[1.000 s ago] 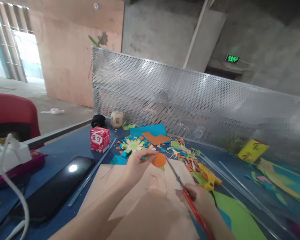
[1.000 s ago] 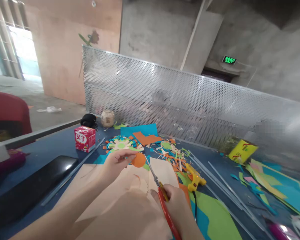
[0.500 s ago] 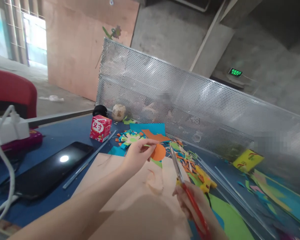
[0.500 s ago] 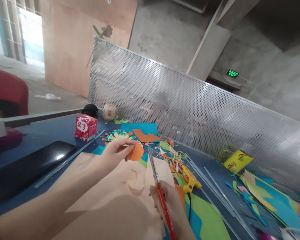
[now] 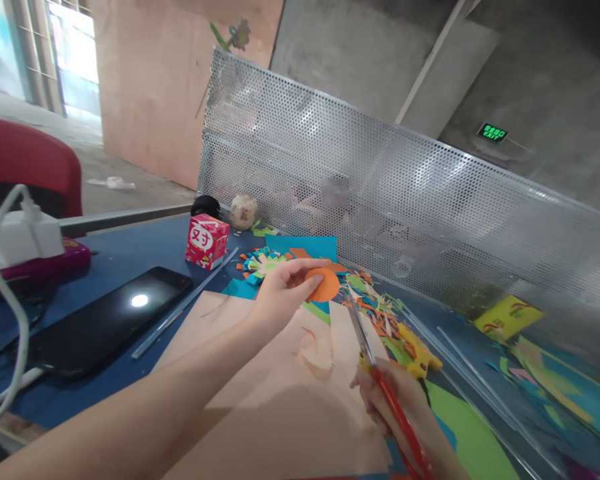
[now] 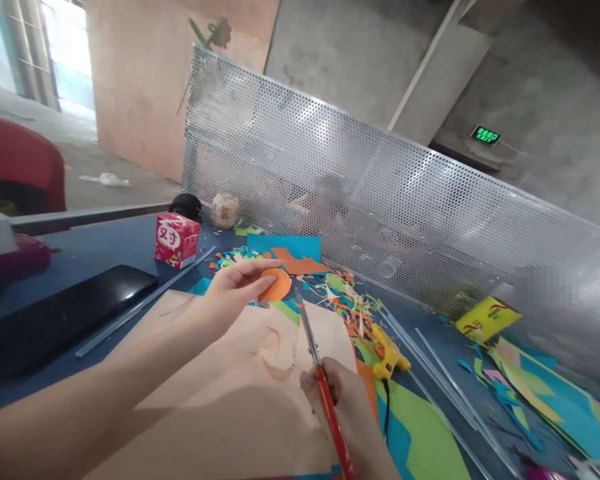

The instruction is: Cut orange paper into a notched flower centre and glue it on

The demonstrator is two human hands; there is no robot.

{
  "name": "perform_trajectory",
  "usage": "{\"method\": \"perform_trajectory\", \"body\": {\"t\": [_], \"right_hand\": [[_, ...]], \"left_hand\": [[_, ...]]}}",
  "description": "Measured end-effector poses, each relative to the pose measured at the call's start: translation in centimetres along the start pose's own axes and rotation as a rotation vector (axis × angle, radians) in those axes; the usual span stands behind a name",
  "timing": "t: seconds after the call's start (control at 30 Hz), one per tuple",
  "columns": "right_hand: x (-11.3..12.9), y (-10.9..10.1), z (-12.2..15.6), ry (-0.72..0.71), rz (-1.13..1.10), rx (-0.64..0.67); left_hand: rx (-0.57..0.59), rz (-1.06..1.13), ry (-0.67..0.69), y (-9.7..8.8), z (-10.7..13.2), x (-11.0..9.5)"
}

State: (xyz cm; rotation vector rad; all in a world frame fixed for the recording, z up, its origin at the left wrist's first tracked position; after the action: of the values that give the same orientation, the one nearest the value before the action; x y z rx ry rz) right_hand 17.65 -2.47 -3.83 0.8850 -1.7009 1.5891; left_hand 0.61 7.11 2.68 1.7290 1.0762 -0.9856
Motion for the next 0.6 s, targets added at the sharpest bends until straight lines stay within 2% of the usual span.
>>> {"method": "perform_trajectory", "body": {"t": [0.17, 0.37, 0.47, 0.6], "right_hand": [[1.0, -0.3, 0.4, -0.085, -0.067, -0.008], [2.7, -1.4, 1.7, -0.215, -0.115, -0.11], [2.5, -0.7, 1.9, -0.211, -0.098, -0.05], [1.7, 0.6, 1.6, -0.201, -0.07, 0.049]], "left_hand": [[0.044, 0.083, 0.023, 0.6, 0.3, -0.4], [-0.077, 0.316, -0.026, -0.6, -0.2, 0.1], [-0.046, 0.369, -0.034, -0.6, -0.3, 0.1], [0.054, 0.348, 0.046, 0.0, -0.1, -0.6]]}}
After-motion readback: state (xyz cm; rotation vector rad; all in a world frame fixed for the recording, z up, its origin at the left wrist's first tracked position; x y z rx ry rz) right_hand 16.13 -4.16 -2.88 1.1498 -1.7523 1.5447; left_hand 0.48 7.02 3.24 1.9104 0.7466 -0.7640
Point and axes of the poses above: each hand's wrist, its own z-axis away from the middle knuckle, its own y-axis out of the palm, x = y × z, the point moved 7 cm from there along -z, towards the middle knuckle, and after that the axes turned 5 degrees about -y, right-handed, at the moved point
